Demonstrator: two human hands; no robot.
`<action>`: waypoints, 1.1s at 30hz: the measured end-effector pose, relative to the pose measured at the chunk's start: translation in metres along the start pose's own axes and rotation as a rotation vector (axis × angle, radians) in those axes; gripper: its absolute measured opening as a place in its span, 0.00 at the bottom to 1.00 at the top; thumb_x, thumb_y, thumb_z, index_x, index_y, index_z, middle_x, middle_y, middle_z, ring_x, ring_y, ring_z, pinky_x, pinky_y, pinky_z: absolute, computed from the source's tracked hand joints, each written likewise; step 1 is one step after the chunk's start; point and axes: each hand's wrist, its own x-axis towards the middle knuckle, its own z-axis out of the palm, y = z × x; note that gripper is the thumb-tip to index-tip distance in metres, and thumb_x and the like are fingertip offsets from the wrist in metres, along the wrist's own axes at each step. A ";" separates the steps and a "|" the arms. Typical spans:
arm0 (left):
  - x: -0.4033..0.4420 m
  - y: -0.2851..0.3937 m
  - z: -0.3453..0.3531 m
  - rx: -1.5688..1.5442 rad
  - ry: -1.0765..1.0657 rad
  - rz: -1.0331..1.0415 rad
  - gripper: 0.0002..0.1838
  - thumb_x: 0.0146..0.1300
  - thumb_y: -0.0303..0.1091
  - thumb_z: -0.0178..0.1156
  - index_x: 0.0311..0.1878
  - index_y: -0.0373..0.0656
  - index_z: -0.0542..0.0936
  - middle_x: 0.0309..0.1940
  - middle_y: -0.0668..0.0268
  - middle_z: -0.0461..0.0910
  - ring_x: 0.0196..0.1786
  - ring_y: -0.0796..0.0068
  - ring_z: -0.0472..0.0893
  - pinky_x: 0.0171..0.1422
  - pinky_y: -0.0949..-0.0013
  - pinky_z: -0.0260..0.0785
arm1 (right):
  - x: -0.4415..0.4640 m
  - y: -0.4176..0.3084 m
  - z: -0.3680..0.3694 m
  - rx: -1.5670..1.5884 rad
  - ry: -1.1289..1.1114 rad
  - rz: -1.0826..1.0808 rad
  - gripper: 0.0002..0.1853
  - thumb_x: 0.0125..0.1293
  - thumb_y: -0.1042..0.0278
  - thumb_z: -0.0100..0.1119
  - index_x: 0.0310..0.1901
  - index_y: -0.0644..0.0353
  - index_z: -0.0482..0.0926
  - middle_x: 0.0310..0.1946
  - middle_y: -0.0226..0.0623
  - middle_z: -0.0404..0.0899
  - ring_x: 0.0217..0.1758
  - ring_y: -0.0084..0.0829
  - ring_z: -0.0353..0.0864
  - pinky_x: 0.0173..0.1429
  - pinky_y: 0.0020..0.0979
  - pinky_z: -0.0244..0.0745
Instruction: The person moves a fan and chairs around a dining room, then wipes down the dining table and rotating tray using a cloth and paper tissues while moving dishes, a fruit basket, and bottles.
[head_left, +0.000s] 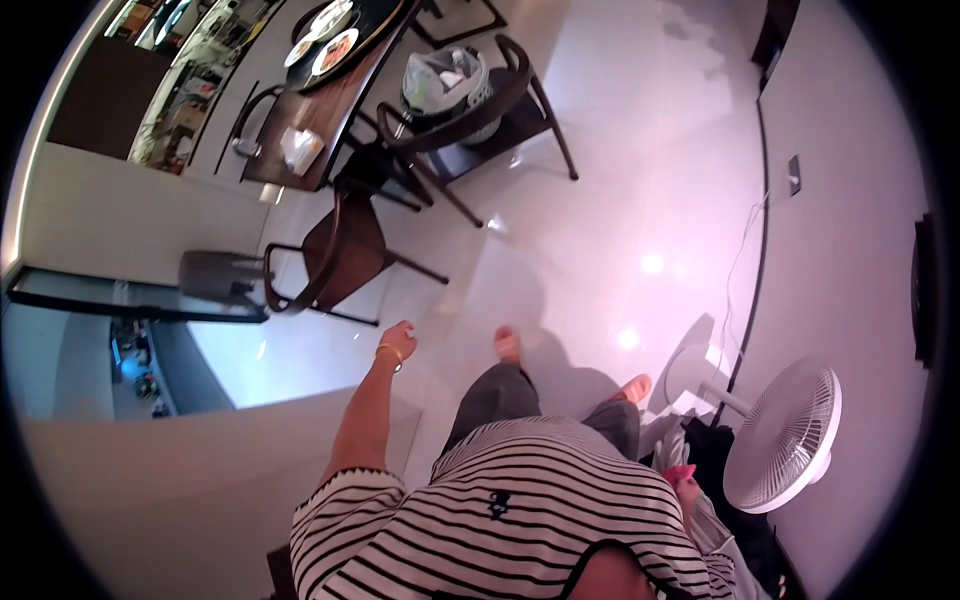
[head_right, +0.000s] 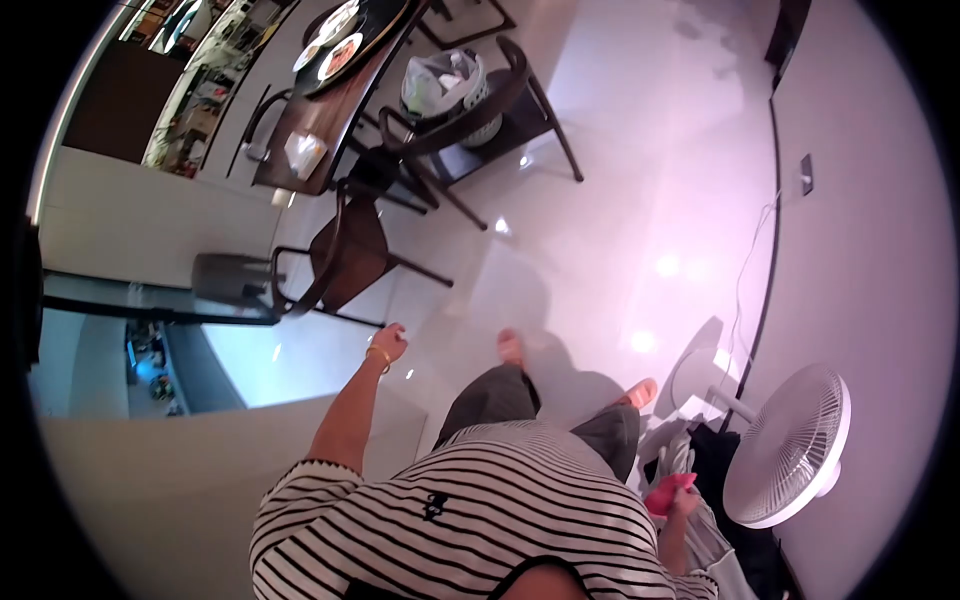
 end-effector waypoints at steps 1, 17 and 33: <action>0.017 -0.012 -0.006 -0.041 0.026 0.029 0.16 0.51 0.34 0.60 0.45 0.45 0.78 0.33 0.58 0.82 0.40 0.59 0.81 0.48 0.61 0.74 | -0.014 -0.022 0.009 0.046 -0.006 0.010 0.18 0.47 0.69 0.63 0.41 0.70 0.81 0.33 0.40 0.82 0.32 0.29 0.81 0.39 0.35 0.77; 0.365 0.151 -0.175 -1.607 -0.024 0.119 0.07 0.63 0.32 0.55 0.42 0.40 0.77 0.27 0.65 0.79 0.27 0.72 0.81 0.26 0.74 0.70 | -0.074 -0.533 0.123 0.416 -0.209 -0.520 0.15 0.55 0.79 0.46 0.42 0.68 0.80 0.32 0.38 0.82 0.36 0.28 0.80 0.42 0.29 0.75; 0.538 0.198 -0.131 -1.894 -0.188 -0.676 0.41 0.55 0.30 0.60 0.68 0.47 0.49 0.47 0.51 0.74 0.40 0.50 0.80 0.39 0.47 0.78 | -0.054 -0.939 0.288 0.317 -1.268 -0.079 0.27 0.62 0.53 0.62 0.55 0.66 0.73 0.42 0.39 0.80 0.42 0.31 0.80 0.48 0.30 0.75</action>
